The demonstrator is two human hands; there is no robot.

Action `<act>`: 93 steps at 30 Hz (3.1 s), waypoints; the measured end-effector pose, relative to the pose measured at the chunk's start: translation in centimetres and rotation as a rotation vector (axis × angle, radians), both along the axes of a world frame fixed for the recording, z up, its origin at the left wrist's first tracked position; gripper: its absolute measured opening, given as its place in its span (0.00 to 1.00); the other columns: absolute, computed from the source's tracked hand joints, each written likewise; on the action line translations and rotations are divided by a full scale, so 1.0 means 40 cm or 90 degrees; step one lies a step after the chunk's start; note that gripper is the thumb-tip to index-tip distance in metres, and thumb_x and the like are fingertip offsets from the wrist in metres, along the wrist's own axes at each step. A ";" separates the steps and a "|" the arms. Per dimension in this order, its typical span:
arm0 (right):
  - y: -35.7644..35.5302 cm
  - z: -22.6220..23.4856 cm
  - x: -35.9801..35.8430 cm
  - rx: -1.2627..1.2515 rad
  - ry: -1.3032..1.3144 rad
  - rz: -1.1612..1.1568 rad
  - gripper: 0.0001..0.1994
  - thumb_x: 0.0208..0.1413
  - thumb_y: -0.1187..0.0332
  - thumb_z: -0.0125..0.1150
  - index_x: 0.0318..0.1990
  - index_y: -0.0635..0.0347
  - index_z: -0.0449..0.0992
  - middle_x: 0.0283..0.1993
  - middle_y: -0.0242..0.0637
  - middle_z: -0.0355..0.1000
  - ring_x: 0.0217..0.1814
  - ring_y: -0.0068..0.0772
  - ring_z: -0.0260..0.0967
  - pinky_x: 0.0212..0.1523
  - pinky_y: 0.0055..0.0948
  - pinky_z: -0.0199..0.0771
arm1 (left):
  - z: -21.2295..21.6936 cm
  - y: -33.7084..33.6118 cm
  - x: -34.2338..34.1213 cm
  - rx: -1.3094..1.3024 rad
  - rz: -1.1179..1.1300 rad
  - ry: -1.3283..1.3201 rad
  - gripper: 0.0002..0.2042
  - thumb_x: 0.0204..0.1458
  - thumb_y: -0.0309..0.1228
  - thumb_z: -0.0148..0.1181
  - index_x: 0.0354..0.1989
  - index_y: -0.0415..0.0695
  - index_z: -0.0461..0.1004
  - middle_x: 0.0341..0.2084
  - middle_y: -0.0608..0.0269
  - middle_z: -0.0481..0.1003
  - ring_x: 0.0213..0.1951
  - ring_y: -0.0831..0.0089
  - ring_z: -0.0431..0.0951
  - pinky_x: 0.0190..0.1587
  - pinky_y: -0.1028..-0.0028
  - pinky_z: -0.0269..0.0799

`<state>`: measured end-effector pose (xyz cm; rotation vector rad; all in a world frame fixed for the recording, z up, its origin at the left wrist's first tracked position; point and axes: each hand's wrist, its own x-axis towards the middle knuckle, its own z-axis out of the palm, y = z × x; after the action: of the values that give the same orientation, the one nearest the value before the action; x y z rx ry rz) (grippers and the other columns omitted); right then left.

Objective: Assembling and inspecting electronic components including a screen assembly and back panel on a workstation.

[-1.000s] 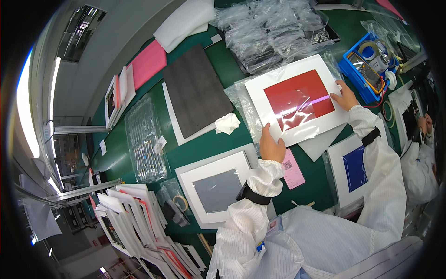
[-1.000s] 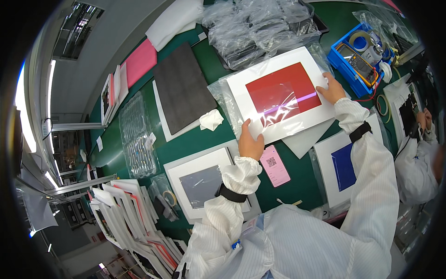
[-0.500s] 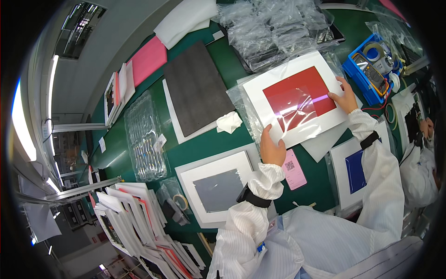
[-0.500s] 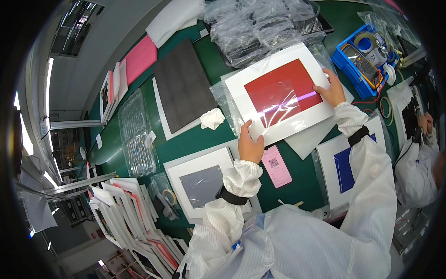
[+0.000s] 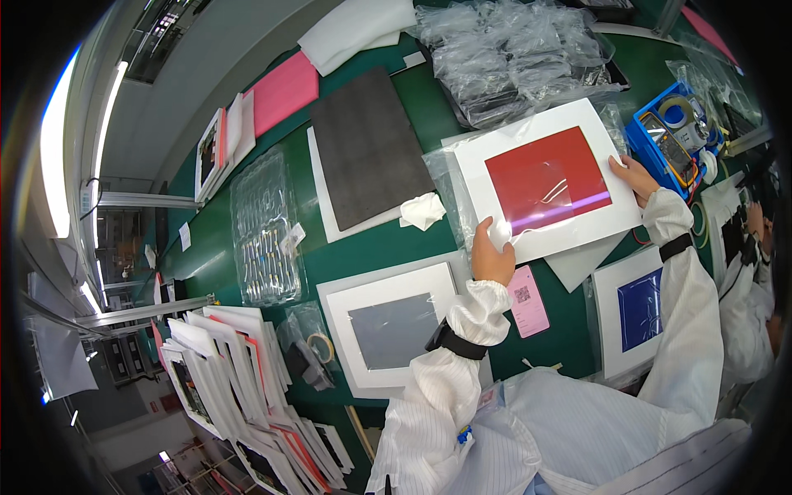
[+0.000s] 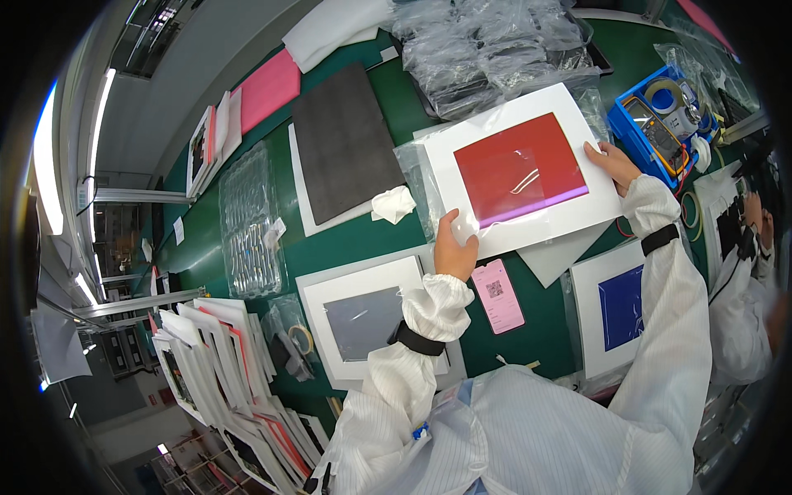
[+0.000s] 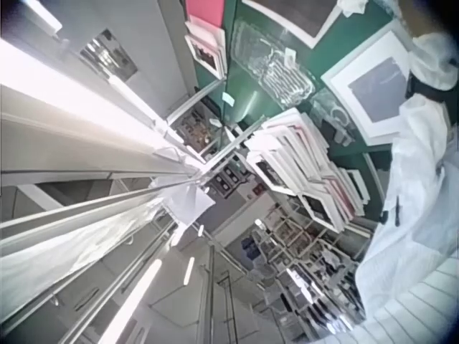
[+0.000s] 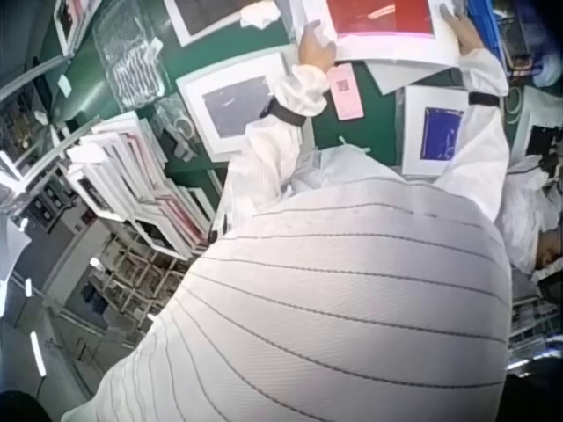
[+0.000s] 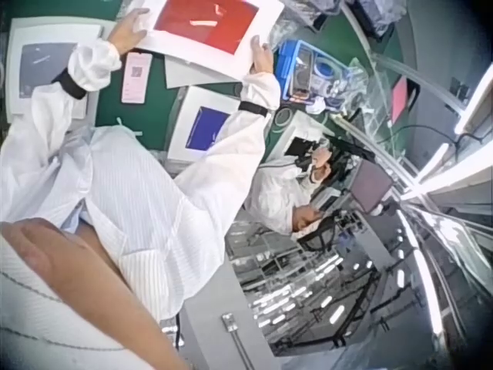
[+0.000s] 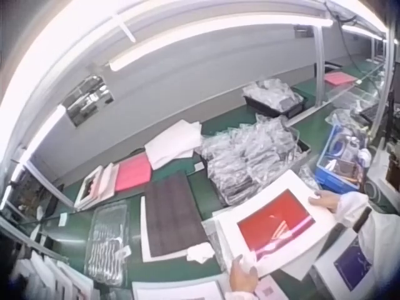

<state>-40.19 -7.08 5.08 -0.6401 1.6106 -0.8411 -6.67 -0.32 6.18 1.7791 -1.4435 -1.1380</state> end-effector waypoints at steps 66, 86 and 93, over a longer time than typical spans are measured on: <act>1.201 0.443 -0.109 -0.360 0.363 -0.462 0.21 0.56 0.62 0.52 0.53 0.65 0.57 0.47 0.36 0.62 0.45 0.22 0.63 0.47 0.19 0.62 | 0.493 -0.060 0.228 -0.158 -0.247 1.005 0.20 0.58 0.40 0.36 0.59 0.52 0.50 0.63 0.49 0.39 0.62 0.40 0.38 0.55 0.32 0.37; 1.446 0.428 -0.022 -0.230 0.359 -0.693 0.29 0.55 0.59 0.53 0.59 0.63 0.51 0.53 0.41 0.60 0.51 0.27 0.61 0.51 0.23 0.61 | 0.075 -0.201 0.002 0.220 -0.056 0.818 0.35 0.53 0.56 0.39 0.59 0.38 0.48 0.57 0.47 0.56 0.57 0.53 0.58 0.57 0.51 0.54; 1.417 0.417 0.009 -0.185 0.391 -0.712 0.31 0.55 0.57 0.54 0.60 0.64 0.49 0.54 0.41 0.58 0.53 0.29 0.60 0.52 0.23 0.61 | -0.076 -0.173 -0.040 0.347 0.047 0.293 0.34 0.43 0.38 0.64 0.54 0.32 0.55 0.40 0.47 0.67 0.38 0.56 0.71 0.41 0.60 0.72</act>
<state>-39.85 49.60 21.77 -0.1209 2.4634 -1.8344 -8.25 -7.24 3.15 1.7174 -0.8360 -1.8796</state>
